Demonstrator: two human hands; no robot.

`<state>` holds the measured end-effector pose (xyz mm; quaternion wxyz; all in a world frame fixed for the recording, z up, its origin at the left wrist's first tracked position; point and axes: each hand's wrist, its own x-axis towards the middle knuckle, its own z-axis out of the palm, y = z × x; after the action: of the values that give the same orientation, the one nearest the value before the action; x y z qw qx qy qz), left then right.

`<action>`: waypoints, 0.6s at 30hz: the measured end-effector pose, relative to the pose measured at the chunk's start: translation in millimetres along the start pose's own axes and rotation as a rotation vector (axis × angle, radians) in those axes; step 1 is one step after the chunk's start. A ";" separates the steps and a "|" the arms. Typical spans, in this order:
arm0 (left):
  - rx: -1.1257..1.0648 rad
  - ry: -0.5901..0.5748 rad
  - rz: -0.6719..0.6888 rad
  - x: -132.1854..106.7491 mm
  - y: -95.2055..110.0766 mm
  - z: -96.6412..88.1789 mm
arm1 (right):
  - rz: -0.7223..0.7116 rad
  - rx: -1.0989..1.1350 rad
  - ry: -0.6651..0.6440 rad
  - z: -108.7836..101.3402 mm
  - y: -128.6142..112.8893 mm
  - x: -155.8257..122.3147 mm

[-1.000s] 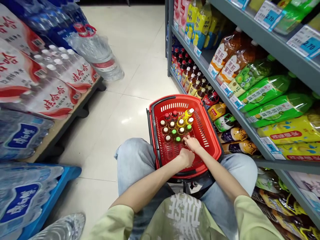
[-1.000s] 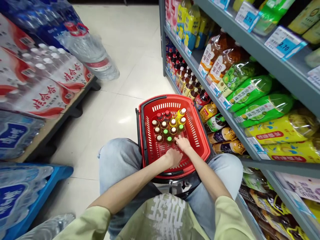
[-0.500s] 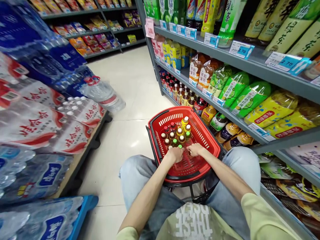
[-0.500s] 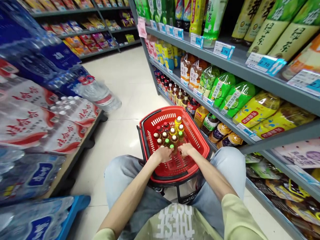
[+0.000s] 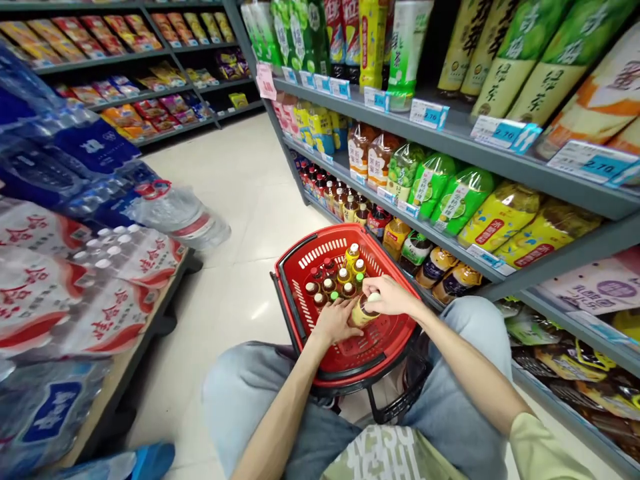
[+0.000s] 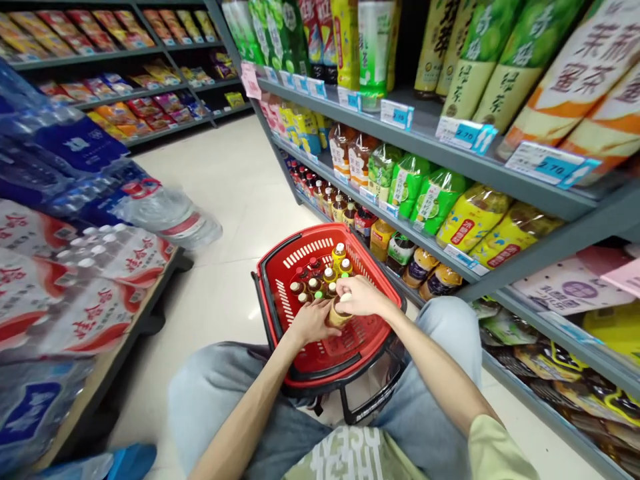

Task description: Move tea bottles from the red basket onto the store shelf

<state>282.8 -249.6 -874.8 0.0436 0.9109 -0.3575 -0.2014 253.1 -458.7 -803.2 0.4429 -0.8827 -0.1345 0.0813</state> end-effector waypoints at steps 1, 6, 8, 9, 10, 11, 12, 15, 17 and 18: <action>-0.045 0.047 0.034 3.7 0.9 -0.4 | -0.006 0.096 0.025 -5.6 -2.4 -1.0; -0.440 0.195 0.099 10.9 22.5 0.1 | -0.016 0.524 0.168 -31.5 0.9 0.4; -0.611 0.186 0.125 5.6 35.7 0.2 | -0.023 0.606 0.288 -34.6 1.1 4.3; -0.708 0.162 0.143 1.5 41.9 0.3 | -0.030 0.636 0.356 -33.7 -0.2 6.7; -0.816 0.125 0.163 -3.0 47.4 0.4 | -0.039 0.666 0.414 -31.2 -2.2 9.1; -0.926 0.077 0.190 -7.6 51.9 0.6 | -0.047 0.702 0.453 -27.7 -4.6 11.3; -1.026 0.030 0.217 -11.9 55.4 0.7 | -0.055 0.743 0.470 -23.8 -7.2 13.4; -1.244 -0.043 0.265 -21.2 60.3 1.1 | -0.080 0.856 0.454 -14.5 -13.9 18.1; -1.357 -0.027 0.237 -24.3 60.0 2.5 | -0.100 0.940 0.420 -13.0 -16.7 20.3; -1.424 -0.013 0.204 -25.2 59.2 4.1 | -0.110 0.996 0.401 -13.5 -17.6 21.2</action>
<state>227.0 -276.3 -856.9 0.6434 0.6224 -0.2229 -0.3859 273.8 -452.3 -781.5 0.8285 -0.5557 -0.0385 -0.0580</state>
